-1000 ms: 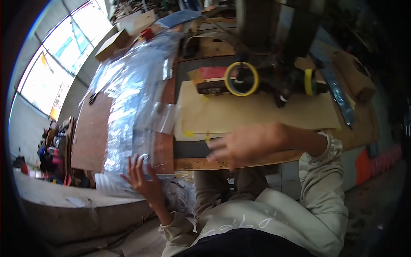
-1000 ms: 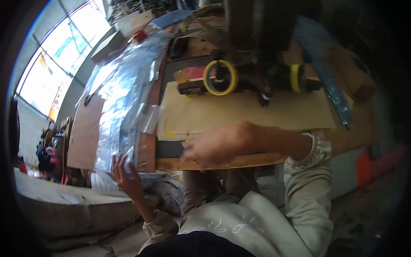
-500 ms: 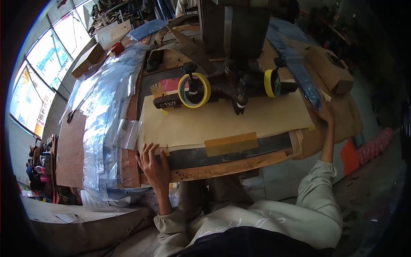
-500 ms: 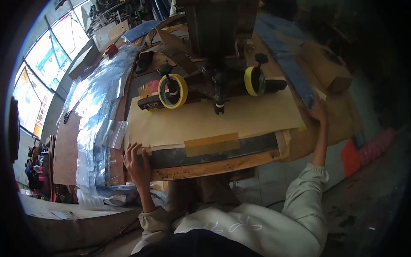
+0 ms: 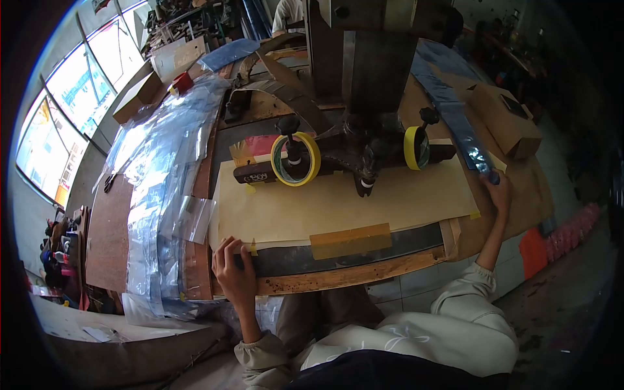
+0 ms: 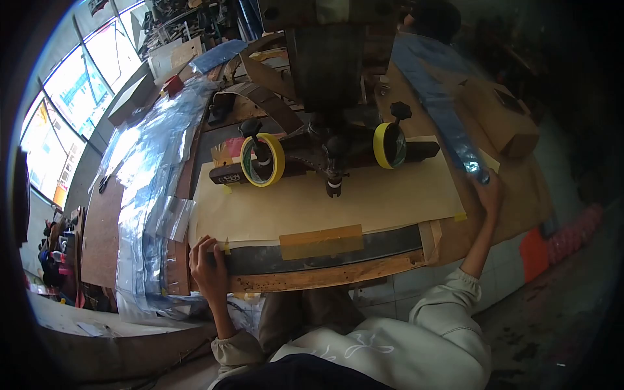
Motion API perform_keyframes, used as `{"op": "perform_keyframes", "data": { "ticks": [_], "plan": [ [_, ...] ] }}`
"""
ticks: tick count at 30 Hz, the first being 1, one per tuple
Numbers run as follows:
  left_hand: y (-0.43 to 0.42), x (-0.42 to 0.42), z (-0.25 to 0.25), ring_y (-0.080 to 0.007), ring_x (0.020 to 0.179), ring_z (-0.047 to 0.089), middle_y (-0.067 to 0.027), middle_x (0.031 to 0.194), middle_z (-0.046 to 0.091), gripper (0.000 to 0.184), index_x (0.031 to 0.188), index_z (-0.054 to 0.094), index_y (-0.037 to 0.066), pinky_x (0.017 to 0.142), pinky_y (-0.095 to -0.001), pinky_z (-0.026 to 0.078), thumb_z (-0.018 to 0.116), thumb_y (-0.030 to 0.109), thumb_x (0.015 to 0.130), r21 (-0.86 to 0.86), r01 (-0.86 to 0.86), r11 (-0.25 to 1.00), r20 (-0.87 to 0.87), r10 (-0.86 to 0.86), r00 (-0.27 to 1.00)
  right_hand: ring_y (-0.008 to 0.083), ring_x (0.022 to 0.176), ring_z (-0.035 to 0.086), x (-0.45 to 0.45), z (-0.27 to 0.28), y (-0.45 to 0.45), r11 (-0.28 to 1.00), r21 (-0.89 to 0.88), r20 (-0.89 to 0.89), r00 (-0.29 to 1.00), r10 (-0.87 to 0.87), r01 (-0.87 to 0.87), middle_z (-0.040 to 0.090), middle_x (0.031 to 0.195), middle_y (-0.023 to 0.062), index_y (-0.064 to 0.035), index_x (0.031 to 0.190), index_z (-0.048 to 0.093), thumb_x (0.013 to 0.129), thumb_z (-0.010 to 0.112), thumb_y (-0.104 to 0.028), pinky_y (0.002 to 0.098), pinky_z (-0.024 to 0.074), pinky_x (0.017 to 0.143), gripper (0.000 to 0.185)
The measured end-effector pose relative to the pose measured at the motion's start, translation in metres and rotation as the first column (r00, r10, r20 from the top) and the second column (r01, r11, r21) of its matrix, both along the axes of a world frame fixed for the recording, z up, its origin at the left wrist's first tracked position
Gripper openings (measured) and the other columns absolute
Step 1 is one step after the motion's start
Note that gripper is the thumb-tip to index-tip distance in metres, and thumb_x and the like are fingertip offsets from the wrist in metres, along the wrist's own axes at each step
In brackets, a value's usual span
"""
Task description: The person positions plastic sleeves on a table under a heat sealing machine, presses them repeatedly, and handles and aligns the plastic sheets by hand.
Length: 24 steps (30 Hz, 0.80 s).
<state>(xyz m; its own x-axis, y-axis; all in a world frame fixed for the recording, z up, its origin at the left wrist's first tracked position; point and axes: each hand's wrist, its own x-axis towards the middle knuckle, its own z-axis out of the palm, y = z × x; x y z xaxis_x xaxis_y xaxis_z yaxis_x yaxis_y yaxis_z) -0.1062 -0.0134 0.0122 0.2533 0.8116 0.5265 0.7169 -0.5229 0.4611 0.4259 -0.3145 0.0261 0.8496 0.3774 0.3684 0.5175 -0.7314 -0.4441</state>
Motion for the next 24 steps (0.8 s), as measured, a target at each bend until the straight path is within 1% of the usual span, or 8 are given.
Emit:
{"op": "perform_keyframes", "data": {
  "ticks": [4, 7, 10, 13, 16, 19, 22, 24],
  "plan": [
    [0.001, -0.003, -0.002, -0.03, 0.106, 0.055, -0.0111, 0.106, 0.061, 0.015, 0.096, 0.061, 0.005, 0.092, -0.0423, 0.039, 0.057, 0.014, 0.085, -0.007, 0.023, 1.0, 0.048, -0.023, 0.999, 0.0299, 0.097, 0.061, 0.003, 0.01, -0.006, 0.999, -0.022, -0.043, 0.998, -0.04, 0.039, 0.064, 0.101, 0.0207, 0.0028, 0.112, 0.059, 0.067, 0.076, -0.041, 0.037, 0.0463, 0.083, 0.065],
    [0.002, -0.003, -0.003, -0.03, 0.106, 0.055, -0.0109, 0.105, 0.061, 0.014, 0.096, 0.061, 0.005, 0.092, -0.0423, 0.039, 0.057, 0.013, 0.085, -0.008, 0.03, 1.0, 0.05, -0.029, 0.998, 0.03, 0.101, 0.06, 0.005, 0.018, -0.002, 0.992, -0.127, -0.084, 0.996, -0.036, 0.025, 0.062, 0.107, 0.0215, 0.0031, 0.114, 0.058, 0.065, 0.079, -0.038, 0.0364, 0.046, 0.085, 0.067],
    [0.001, -0.005, -0.002, -0.0298, 0.105, 0.055, -0.0102, 0.105, 0.061, 0.014, 0.095, 0.061, 0.006, 0.092, -0.0421, 0.039, 0.057, 0.014, 0.085, -0.005, 0.043, 0.999, 0.039, -0.042, 0.998, 0.0295, 0.103, 0.059, 0.04, 0.004, -0.012, 0.987, -0.14, 0.06, 0.995, -0.076, 0.084, 0.061, 0.111, 0.0209, 0.0021, 0.116, 0.057, 0.064, 0.08, -0.035, 0.0354, 0.0457, 0.086, 0.069],
    [0.001, -0.005, -0.004, -0.0298, 0.105, 0.055, -0.0101, 0.105, 0.061, 0.014, 0.095, 0.061, 0.006, 0.092, -0.0422, 0.04, 0.057, 0.014, 0.085, -0.004, 0.06, 0.998, 0.059, -0.06, 0.996, 0.0289, 0.107, 0.058, 0.066, 0.029, -0.014, 0.986, -0.147, -0.137, 0.989, 0.054, -0.074, 0.059, 0.115, 0.0206, 0.0033, 0.118, 0.055, 0.065, 0.079, -0.035, 0.0347, 0.0445, 0.089, 0.07],
    [0.001, -0.004, -0.004, -0.0298, 0.105, 0.056, -0.0102, 0.105, 0.061, 0.014, 0.095, 0.061, 0.006, 0.091, -0.0422, 0.04, 0.057, 0.014, 0.085, 0.007, 0.056, 0.998, 0.061, -0.056, 0.997, 0.0267, 0.107, 0.057, 0.074, 0.061, -0.006, 0.965, -0.259, -0.187, 0.982, -0.008, -0.041, 0.059, 0.116, 0.0204, 0.0061, 0.118, 0.054, 0.067, 0.076, -0.034, 0.0333, 0.0435, 0.09, 0.069],
    [0.0, -0.004, -0.003, -0.0298, 0.104, 0.056, -0.0105, 0.105, 0.061, 0.014, 0.095, 0.061, 0.005, 0.091, -0.0419, 0.04, 0.056, 0.014, 0.086, 0.006, 0.055, 0.998, 0.06, -0.056, 0.997, 0.0264, 0.109, 0.056, 0.073, 0.086, 0.005, 0.936, -0.327, -0.367, 0.93, -0.001, -0.128, 0.059, 0.116, 0.0194, 0.0062, 0.118, 0.054, 0.067, 0.074, -0.039, 0.0323, 0.0423, 0.091, 0.072],
    [0.0, -0.003, -0.003, -0.0296, 0.104, 0.056, -0.0107, 0.105, 0.061, 0.014, 0.095, 0.061, 0.005, 0.09, -0.0416, 0.041, 0.056, 0.014, 0.086, 0.003, 0.044, 0.999, 0.05, -0.044, 0.998, 0.0227, 0.105, 0.056, 0.078, 0.095, 0.016, 0.818, -0.53, -0.403, 0.915, -0.012, -0.223, 0.061, 0.112, 0.0151, 0.0025, 0.116, 0.056, 0.067, 0.073, -0.045, 0.0317, 0.0427, 0.089, 0.071],
    [0.0, -0.002, -0.003, -0.0296, 0.103, 0.056, -0.0105, 0.105, 0.061, 0.014, 0.095, 0.061, 0.005, 0.09, -0.0415, 0.041, 0.056, 0.014, 0.086, 0.005, 0.044, 0.999, 0.048, -0.044, 0.998, 0.0203, 0.103, 0.055, 0.08, 0.114, 0.03, 0.743, -0.598, -0.482, 0.875, -0.033, -0.301, 0.06, 0.11, 0.0136, 0.0009, 0.116, 0.057, 0.067, 0.072, -0.047, 0.0325, 0.0425, 0.088, 0.07]
  ]
}}
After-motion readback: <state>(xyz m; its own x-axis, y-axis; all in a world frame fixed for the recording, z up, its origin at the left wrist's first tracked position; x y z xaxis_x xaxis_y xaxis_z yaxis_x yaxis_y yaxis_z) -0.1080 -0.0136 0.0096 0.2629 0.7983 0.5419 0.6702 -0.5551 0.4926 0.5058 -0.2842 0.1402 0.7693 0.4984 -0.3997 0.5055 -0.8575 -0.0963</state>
